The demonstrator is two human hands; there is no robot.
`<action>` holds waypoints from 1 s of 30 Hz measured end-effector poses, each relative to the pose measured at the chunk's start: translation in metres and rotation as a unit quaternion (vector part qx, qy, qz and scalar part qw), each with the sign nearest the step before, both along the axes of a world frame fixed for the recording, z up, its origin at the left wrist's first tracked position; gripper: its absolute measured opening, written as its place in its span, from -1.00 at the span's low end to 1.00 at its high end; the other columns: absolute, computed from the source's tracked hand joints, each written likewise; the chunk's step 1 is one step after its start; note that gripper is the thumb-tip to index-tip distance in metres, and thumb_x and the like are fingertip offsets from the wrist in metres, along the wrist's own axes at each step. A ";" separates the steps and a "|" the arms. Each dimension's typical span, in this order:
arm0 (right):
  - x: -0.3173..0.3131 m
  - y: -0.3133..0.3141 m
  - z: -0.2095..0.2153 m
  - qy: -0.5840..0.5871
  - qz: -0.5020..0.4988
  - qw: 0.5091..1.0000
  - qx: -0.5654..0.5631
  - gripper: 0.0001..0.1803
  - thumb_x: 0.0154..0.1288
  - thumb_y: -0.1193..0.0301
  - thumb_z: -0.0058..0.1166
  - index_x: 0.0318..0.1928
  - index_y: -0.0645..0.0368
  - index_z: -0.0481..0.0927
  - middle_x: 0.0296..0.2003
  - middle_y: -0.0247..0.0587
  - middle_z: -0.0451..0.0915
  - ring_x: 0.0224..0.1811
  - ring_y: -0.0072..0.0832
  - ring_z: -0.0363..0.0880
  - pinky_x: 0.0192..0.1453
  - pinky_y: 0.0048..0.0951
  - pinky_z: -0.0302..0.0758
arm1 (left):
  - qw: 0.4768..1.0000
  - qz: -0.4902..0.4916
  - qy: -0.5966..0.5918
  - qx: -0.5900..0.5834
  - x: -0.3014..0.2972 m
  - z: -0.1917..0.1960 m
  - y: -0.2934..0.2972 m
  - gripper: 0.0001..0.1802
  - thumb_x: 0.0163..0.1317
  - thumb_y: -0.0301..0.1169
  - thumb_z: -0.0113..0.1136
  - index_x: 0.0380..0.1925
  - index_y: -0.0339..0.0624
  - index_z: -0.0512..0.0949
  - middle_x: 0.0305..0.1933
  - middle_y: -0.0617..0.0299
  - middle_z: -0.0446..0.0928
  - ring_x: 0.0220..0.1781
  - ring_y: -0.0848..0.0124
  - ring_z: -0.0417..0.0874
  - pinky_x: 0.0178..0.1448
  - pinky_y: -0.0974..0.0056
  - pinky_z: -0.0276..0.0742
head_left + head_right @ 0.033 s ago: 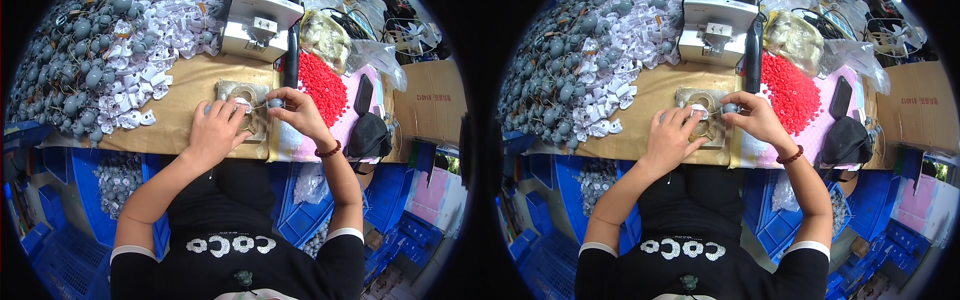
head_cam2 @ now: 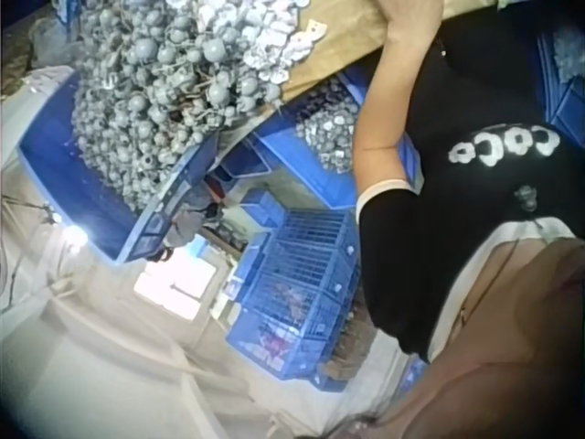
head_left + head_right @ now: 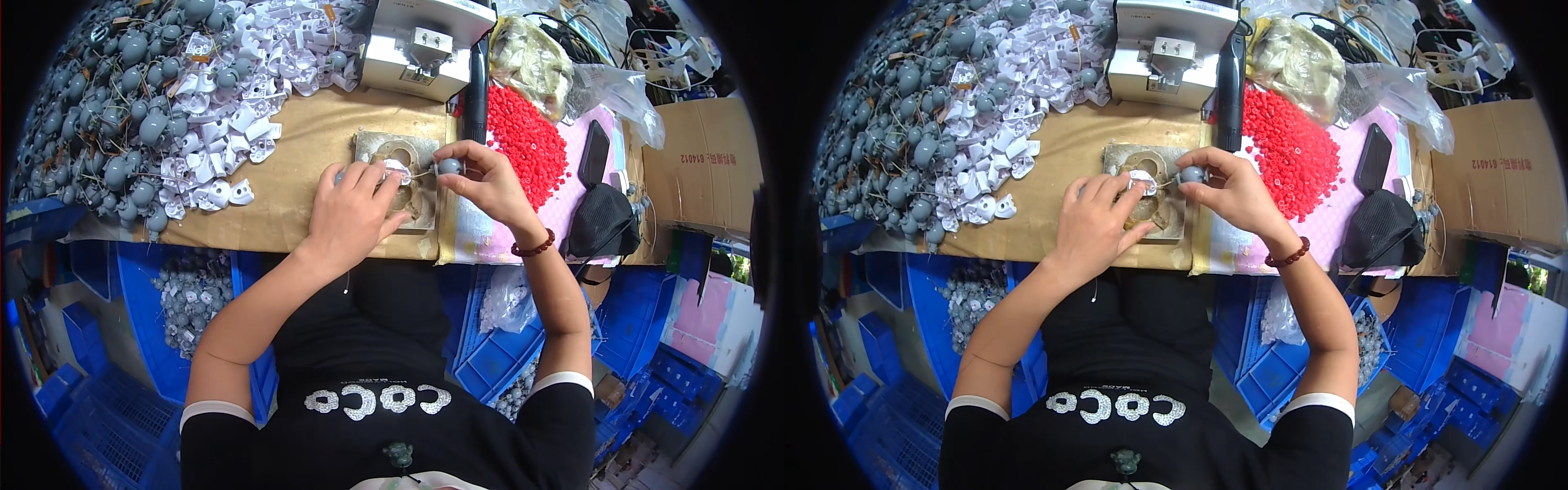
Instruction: Assembling small spherical plastic components using a handheld power tool at a manufacturing workbench.
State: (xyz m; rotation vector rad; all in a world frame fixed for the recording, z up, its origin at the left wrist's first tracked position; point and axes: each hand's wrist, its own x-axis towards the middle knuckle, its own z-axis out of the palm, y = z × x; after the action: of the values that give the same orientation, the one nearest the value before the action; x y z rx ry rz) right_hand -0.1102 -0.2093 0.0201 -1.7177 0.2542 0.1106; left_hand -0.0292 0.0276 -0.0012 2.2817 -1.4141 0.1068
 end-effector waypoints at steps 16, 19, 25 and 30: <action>0.030 0.013 -0.005 0.002 0.004 0.984 0.180 -0.53 0.26 0.64 0.28 0.16 0.37 0.46 -0.08 -0.08 0.68 -0.05 -0.41 0.71 0.05 -0.38 0.68 | 0.995 -0.008 -0.012 -0.098 0.010 -0.010 -0.003 -0.69 0.06 -0.47 0.34 -0.13 -0.18 0.65 -0.03 0.18 0.61 0.01 0.20 0.60 0.12 0.08 0.48; 0.039 0.019 0.007 0.037 0.044 0.998 -0.003 -0.56 0.23 0.57 0.35 0.09 0.39 0.51 -0.18 -0.10 0.72 -0.13 -0.46 0.73 -0.02 -0.44 0.68 | 0.994 -0.011 -0.006 -0.107 0.011 -0.012 0.000 -0.73 0.08 -0.47 0.34 -0.16 -0.18 0.65 -0.03 0.18 0.62 0.01 0.20 0.60 0.11 0.08 0.48; 0.049 0.028 0.009 0.022 0.060 0.969 -0.238 -0.53 0.13 0.33 0.50 -0.06 0.35 0.61 -0.36 -0.23 0.69 -0.39 -0.61 0.60 -0.28 -0.48 0.55 | 0.994 -0.009 -0.003 -0.110 0.011 -0.013 -0.001 -0.78 0.11 -0.47 0.33 -0.21 -0.16 0.65 -0.05 0.19 0.63 -0.02 0.20 0.61 0.08 0.09 0.49; 0.046 0.029 -0.014 -0.011 0.032 0.952 -0.304 -0.51 0.13 0.21 0.46 -0.07 0.29 0.59 -0.48 -0.12 0.64 -0.46 -0.24 0.63 -0.34 -0.26 0.53 | 0.995 -0.012 0.014 -0.099 0.013 -0.012 -0.002 -0.78 0.11 -0.46 0.34 -0.21 -0.16 0.64 -0.09 0.19 0.61 -0.03 0.21 0.61 0.03 0.11 0.49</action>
State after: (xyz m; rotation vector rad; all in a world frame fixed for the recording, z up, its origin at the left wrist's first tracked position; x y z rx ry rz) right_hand -0.0640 -0.1803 0.0060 -2.3412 0.2285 0.0630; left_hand -0.0160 0.0253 -0.0132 2.0958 -1.3525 0.1981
